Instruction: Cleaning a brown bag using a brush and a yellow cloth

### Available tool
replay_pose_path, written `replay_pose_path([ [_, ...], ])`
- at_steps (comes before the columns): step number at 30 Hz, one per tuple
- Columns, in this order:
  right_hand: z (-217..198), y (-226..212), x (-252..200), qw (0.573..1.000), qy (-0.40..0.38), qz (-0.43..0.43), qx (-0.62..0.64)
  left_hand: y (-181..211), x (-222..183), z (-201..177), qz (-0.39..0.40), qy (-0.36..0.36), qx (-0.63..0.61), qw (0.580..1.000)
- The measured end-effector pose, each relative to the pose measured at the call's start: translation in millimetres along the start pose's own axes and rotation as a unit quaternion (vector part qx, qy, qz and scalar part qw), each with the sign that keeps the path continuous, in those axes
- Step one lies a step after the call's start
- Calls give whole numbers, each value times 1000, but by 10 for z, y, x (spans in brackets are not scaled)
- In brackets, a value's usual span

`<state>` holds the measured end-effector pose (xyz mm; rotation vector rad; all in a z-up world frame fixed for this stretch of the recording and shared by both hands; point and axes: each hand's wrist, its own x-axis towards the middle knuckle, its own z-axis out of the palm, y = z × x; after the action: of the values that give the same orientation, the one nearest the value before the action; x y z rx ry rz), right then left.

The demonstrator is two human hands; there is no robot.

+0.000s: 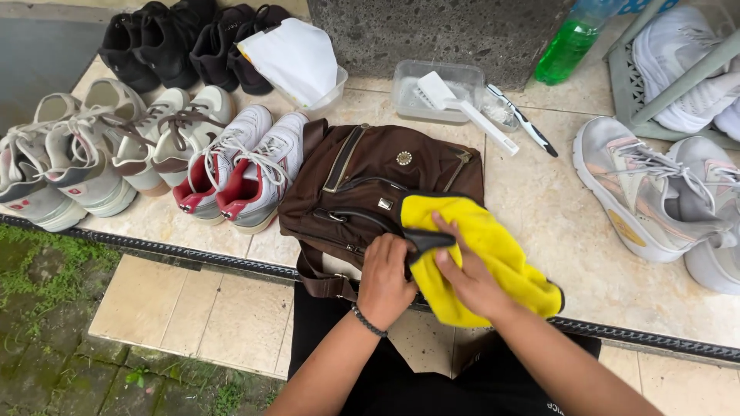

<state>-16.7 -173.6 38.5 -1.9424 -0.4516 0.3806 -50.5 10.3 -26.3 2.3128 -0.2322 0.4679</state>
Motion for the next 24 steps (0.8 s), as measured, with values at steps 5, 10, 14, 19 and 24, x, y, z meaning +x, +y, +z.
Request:
replay_pose_path([
  [5,-192,-47,-60,898,228,302,224,470,145,-798,-98,-112,14,989],
  [10,-436,-194,49,817,303,143,469,477,110,-1018,-173,-173,-66,967],
  [14,-284,-554,-22,939,165,7,303,489,62,-990,-151,-130,-150,968],
  [19,24,-163,-7,979,-65,-192,-34,647,36,-1080,34,-85,-70,993],
  [24,-21,293,137,978,72,-196,18,686,104,-1218,38,22,-65,997],
])
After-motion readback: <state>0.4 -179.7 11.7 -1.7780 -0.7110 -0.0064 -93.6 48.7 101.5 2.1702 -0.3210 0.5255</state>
